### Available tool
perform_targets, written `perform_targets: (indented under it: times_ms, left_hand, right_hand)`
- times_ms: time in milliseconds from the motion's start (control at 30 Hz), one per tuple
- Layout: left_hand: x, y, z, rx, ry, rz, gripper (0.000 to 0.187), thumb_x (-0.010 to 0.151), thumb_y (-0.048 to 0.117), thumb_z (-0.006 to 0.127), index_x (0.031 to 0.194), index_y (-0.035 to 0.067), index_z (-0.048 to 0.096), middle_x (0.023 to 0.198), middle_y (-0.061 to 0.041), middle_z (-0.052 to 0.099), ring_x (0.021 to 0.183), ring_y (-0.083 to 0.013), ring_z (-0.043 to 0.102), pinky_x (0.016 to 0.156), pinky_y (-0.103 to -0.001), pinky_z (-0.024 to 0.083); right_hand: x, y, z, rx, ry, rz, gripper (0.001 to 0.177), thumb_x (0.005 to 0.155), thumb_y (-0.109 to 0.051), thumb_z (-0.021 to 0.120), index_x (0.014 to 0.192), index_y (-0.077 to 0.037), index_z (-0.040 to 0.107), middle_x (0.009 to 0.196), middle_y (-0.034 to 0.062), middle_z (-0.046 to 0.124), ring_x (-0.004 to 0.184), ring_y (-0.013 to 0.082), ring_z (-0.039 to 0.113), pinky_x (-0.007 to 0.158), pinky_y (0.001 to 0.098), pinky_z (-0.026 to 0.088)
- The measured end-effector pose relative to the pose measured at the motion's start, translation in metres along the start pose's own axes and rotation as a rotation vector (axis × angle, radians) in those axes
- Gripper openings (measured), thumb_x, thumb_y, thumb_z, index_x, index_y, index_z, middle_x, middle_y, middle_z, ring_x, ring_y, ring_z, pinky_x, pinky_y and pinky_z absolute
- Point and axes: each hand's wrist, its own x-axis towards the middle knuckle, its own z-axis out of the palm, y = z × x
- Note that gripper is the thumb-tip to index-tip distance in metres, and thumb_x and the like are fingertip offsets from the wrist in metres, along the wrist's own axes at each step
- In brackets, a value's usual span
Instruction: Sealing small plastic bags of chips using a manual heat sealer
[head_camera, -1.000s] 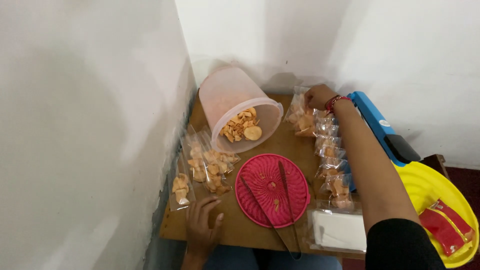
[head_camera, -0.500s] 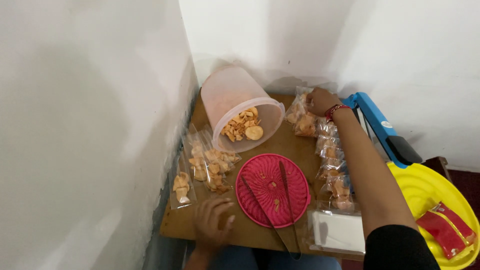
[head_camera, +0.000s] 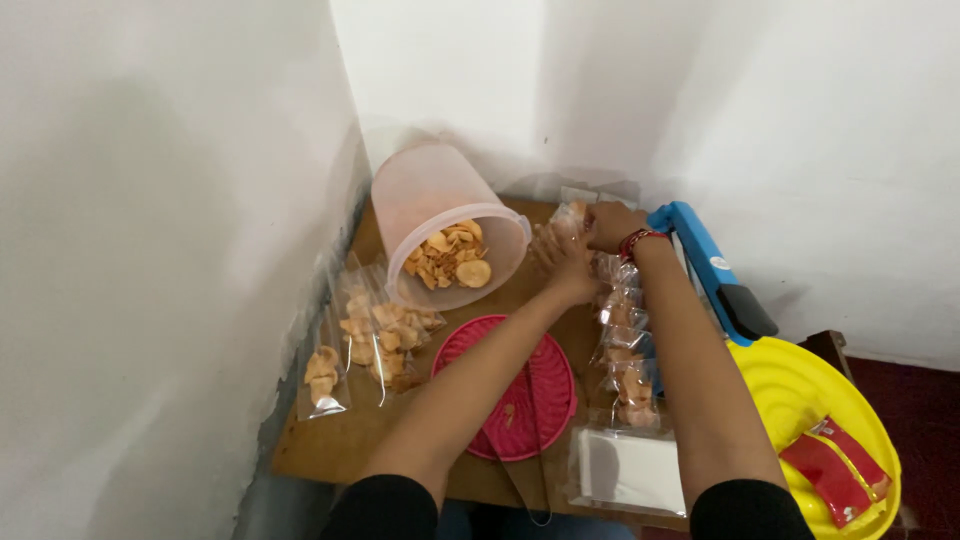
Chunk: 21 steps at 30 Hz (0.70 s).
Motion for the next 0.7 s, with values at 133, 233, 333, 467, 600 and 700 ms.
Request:
perform_targets:
  times_ms: [133, 233, 333, 467, 600, 700]
  left_hand:
    - [0.051, -0.044, 0.051, 0.135, 0.147, -0.186, 0.12, 0.083, 0.032, 0.08, 0.174, 0.014, 0.003, 0.176, -0.033, -0.015, 0.162, -0.0603, -0.004, 0.128, -0.074, 0.011]
    - [0.063, -0.047, 0.063, 0.135, 0.384, -0.355, 0.145, 0.072, 0.043, 0.087, 0.172, 0.006, -0.011, 0.175, -0.03, 0.01, 0.162, -0.0501, 0.006, 0.128, -0.072, 0.009]
    - [0.072, -0.064, 0.065, 0.135, 0.174, -0.407, 0.151, 0.07, 0.06, 0.086, 0.17, 0.006, -0.014, 0.176, -0.023, 0.003, 0.163, -0.0447, -0.002, 0.126, -0.075, 0.005]
    - [0.072, -0.055, 0.091, 0.249, 0.619, -0.361, 0.102, 0.085, 0.048, 0.069, 0.165, 0.009, 0.017, 0.159, -0.02, 0.032, 0.145, -0.0397, 0.028, 0.114, -0.067, 0.027]
    - [0.06, -0.041, 0.055, 0.053, 0.284, -0.413, 0.135, 0.075, 0.049, 0.091, 0.171, 0.007, 0.006, 0.165, -0.024, 0.034, 0.157, -0.0461, 0.026, 0.125, -0.057, 0.031]
    - [0.074, -0.06, 0.059, 0.006, 0.186, -0.411, 0.137, 0.07, 0.057, 0.093, 0.17, 0.009, 0.012, 0.165, -0.023, 0.037, 0.158, -0.0453, 0.027, 0.126, -0.063, 0.027]
  right_hand:
    - [0.009, 0.009, 0.007, 0.011, -0.026, 0.015, 0.048, 0.085, -0.04, 0.078, 0.131, -0.029, 0.071, 0.14, -0.0011, 0.071, 0.141, 0.0288, 0.061, 0.111, 0.0708, 0.047]
    - [0.006, 0.007, 0.003, -0.006, -0.038, 0.007, 0.046, 0.09, -0.038, 0.077, 0.134, -0.029, 0.069, 0.143, -0.0017, 0.068, 0.142, 0.0293, 0.059, 0.113, 0.0735, 0.042]
    - [0.004, 0.004, -0.003, 0.025, -0.052, -0.013, 0.051, 0.092, -0.035, 0.076, 0.141, -0.029, 0.066, 0.147, -0.001, 0.065, 0.145, 0.0297, 0.056, 0.115, 0.0739, 0.039]
    - [0.006, 0.003, -0.001, 0.02, -0.041, -0.023, 0.047, 0.092, -0.037, 0.076, 0.139, -0.03, 0.066, 0.147, -0.0018, 0.065, 0.144, 0.028, 0.057, 0.115, 0.0726, 0.041]
    - [0.017, 0.008, 0.004, 0.021, -0.038, -0.016, 0.043, 0.093, -0.039, 0.074, 0.135, -0.034, 0.067, 0.143, -0.004, 0.065, 0.143, 0.0276, 0.057, 0.112, 0.0744, 0.042]
    - [0.018, 0.015, 0.008, 0.024, -0.016, -0.006, 0.036, 0.094, -0.038, 0.071, 0.13, -0.034, 0.069, 0.142, -0.0042, 0.066, 0.142, 0.0266, 0.058, 0.113, 0.0714, 0.044]
